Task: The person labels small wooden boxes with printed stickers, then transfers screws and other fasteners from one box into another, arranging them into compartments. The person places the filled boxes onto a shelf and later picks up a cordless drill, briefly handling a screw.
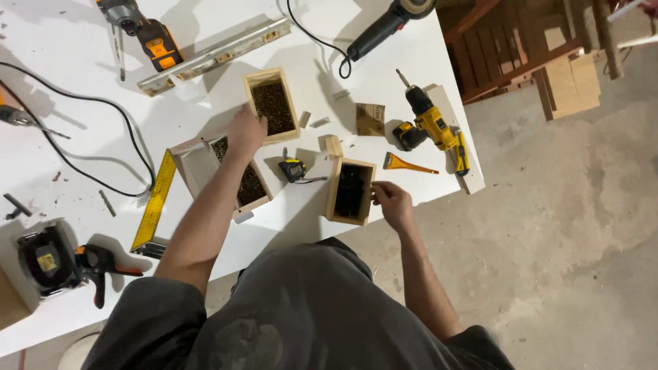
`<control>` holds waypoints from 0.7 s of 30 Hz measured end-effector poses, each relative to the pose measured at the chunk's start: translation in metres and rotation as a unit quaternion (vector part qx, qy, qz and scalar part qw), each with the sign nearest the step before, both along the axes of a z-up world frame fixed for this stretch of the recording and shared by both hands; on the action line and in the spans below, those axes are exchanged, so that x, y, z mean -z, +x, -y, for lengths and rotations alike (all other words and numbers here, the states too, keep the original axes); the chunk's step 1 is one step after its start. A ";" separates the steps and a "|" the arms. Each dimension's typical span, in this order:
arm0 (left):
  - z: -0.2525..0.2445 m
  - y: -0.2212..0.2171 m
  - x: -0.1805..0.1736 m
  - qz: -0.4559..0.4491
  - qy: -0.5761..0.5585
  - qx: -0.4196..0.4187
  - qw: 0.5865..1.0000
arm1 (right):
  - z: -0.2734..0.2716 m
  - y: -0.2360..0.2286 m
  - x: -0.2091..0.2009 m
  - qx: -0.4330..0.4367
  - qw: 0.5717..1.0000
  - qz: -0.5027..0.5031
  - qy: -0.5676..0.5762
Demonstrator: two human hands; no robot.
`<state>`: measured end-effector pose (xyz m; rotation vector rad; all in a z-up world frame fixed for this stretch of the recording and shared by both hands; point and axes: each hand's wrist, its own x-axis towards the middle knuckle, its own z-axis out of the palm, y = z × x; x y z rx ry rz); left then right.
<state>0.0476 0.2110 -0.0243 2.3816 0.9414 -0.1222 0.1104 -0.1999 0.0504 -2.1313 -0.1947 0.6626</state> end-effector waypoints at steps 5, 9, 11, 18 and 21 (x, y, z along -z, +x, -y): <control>-0.019 0.024 0.045 -0.058 -0.003 -0.022 0.998 | -0.013 -0.002 -0.002 -0.013 0.999 -0.012 0.043; -0.005 0.011 0.006 -0.004 -0.019 -0.043 0.999 | -0.038 -0.002 -0.021 -0.018 0.993 -0.055 0.106; 0.014 -0.005 -0.049 0.014 -0.015 -0.048 0.999 | -0.052 -0.001 -0.030 -0.031 0.989 -0.064 0.130; 0.068 -0.084 -0.156 0.109 0.006 -0.080 0.991 | -0.137 0.000 -0.007 -0.219 0.903 -0.081 0.361; 0.077 -0.117 -0.117 0.117 0.069 -0.084 0.987 | -0.180 -0.019 -0.021 -0.288 0.856 -0.115 0.414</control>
